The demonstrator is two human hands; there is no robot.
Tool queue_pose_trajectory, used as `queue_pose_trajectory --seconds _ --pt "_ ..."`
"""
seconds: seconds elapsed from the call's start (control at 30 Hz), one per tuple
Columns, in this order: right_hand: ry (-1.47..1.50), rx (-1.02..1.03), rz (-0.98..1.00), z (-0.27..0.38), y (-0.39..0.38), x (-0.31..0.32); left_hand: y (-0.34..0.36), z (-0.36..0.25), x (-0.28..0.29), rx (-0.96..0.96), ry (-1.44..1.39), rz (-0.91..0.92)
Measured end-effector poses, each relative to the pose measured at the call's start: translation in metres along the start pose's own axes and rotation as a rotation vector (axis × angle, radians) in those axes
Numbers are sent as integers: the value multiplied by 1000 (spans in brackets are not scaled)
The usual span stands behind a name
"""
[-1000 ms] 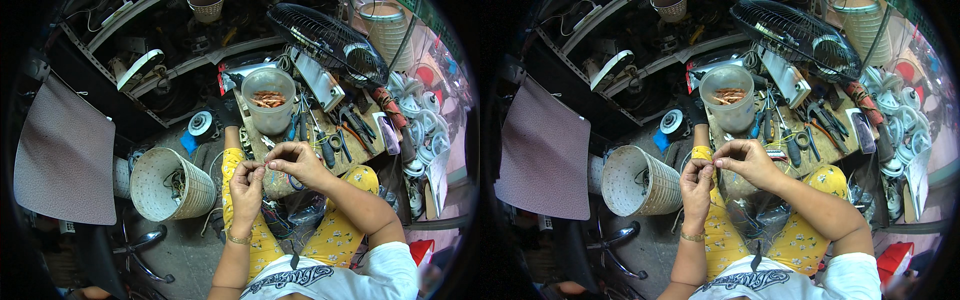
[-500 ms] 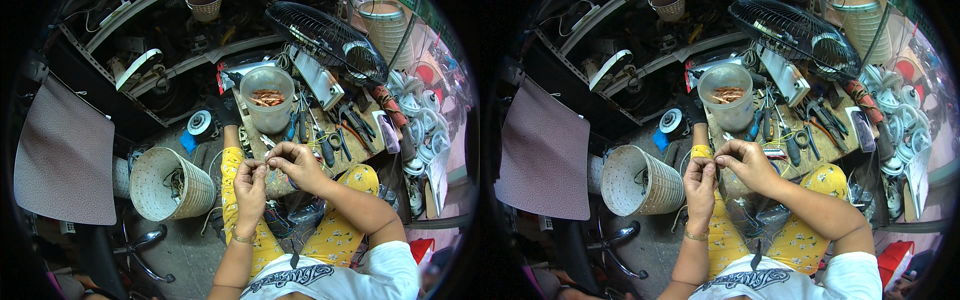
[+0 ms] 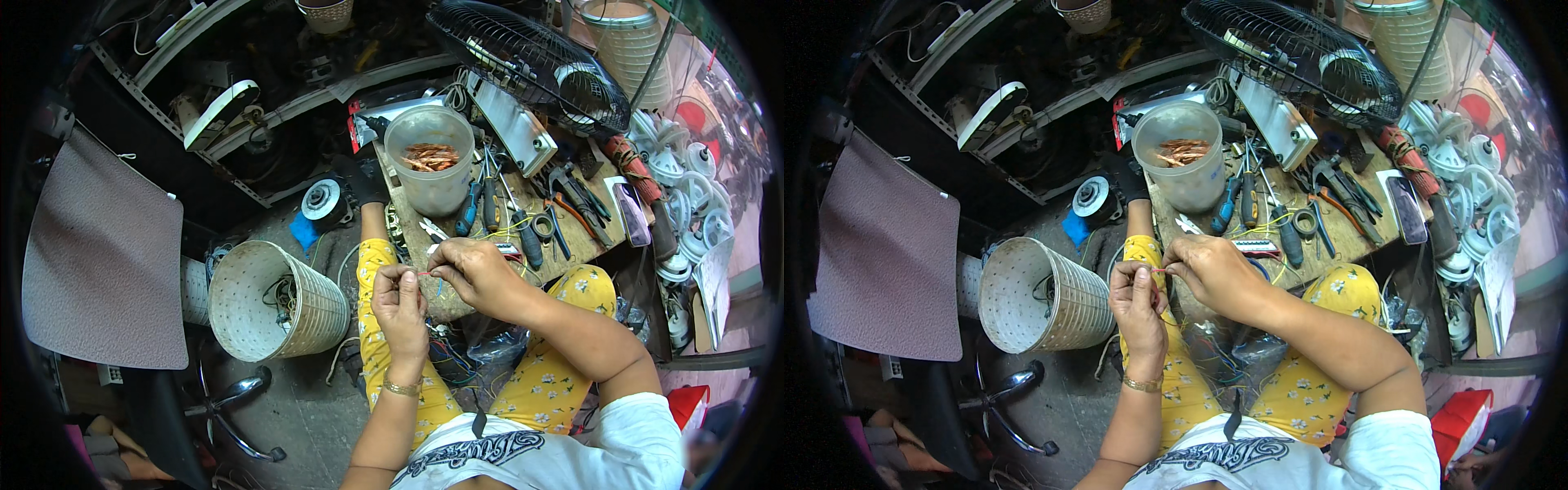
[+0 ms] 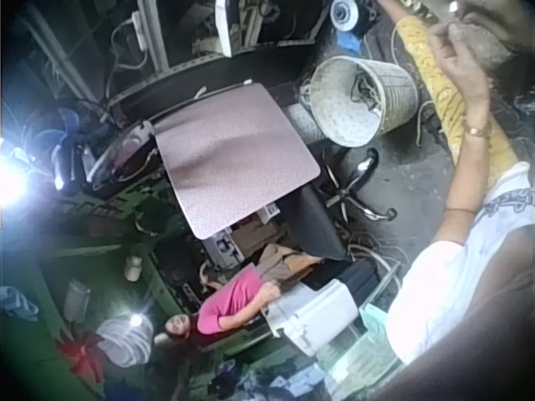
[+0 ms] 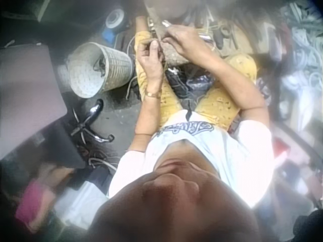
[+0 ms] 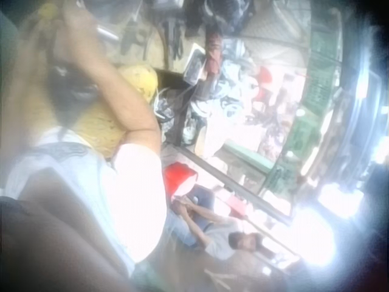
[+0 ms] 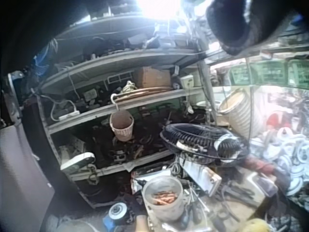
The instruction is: The person strips the insulation from several wires and joins them together by twisting and applying electrical tape.
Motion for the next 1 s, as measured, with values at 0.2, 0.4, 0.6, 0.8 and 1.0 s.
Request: queue_pose_trajectory --seconds 0.2,0.4,0.6,0.8,1.0 --pt "518 -361 1 -5 -1 -3 3 -1 1 30 -47 58" --pt "624 -384 8 -9 -2 -4 1 1 -3 50 -65 81" --pt "704 -420 -44 -24 -4 4 20 -3 20 78 -608 9" --pt "1147 -496 -52 -15 -1 -1 20 -5 16 276 -1071 -37" --pt "1718 -388 -176 -20 3 -10 26 -2 12 223 -1094 138"
Point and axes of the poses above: each hand's wrist, its own y-axis towards the middle knuckle, its own x-axis out of the back of the hand, z = x × y, the point moved 1 cm from there along y, towards the middle knuckle, and after that the axes turned 3 degrees about y, right-handed, at the moved point
